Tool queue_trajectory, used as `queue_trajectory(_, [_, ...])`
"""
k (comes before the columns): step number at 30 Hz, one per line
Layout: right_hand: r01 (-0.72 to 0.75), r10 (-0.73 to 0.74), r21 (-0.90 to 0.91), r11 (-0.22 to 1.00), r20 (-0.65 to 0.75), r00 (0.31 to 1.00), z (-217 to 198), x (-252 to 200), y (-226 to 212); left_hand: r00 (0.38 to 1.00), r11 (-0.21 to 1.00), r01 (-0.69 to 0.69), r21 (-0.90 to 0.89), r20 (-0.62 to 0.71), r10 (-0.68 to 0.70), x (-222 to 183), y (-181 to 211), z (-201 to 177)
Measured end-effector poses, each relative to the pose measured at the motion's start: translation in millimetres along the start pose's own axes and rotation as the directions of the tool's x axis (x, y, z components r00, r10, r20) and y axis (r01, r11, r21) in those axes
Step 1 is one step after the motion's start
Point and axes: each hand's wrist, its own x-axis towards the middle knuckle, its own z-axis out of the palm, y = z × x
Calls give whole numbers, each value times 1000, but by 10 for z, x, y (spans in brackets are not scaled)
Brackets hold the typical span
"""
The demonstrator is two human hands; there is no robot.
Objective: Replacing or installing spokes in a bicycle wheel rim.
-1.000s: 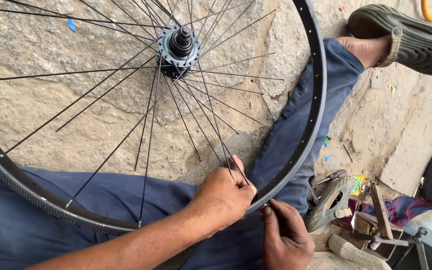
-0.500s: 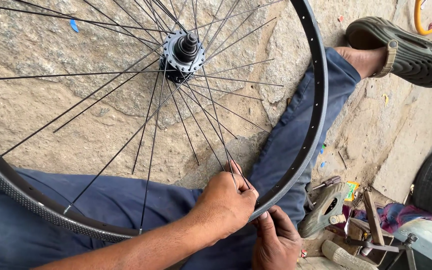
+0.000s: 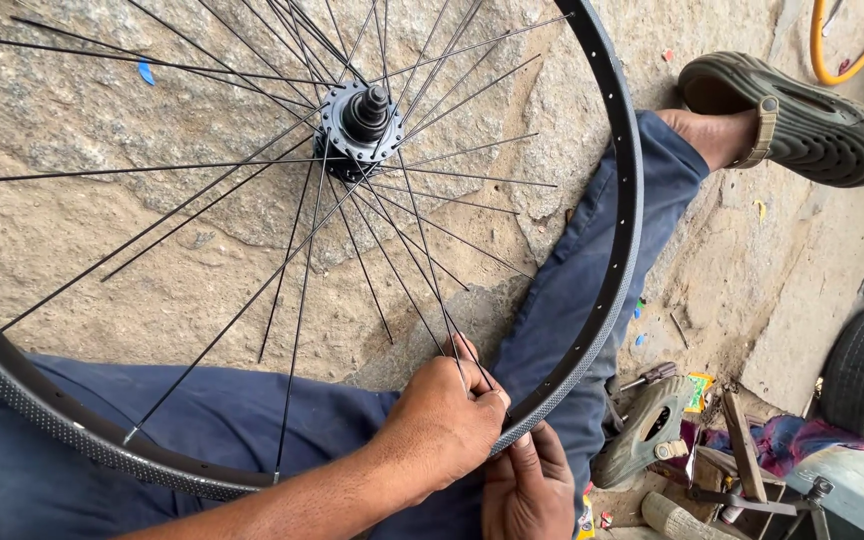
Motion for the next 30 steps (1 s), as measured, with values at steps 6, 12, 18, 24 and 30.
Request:
queue_trajectory(6, [309, -326, -331, 891, 4, 945, 64, -68, 35, 995, 995, -98, -4, -38, 97, 91, -99, 30])
queue_trajectory(12, [396, -380, -436, 808, 129, 916, 121, -92, 52, 1000, 999, -20, 38, 16, 19, 56, -66, -19])
queue_trajectory(18, [395, -372, -403, 826, 136, 918, 74, -55, 48, 999, 999, -49, 21, 20, 48, 79, -78, -11])
queue_trajectory(24, [524, -490, -548, 652, 223, 843, 287, -115, 35, 996, 998, -63, 5, 58, 63, 121, -85, -13])
queue_trajectory(30, [464, -408, -649, 603, 249, 878, 398, -155, -26, 940, 896, -310, 317, -42, 340, 353, -325, 15])
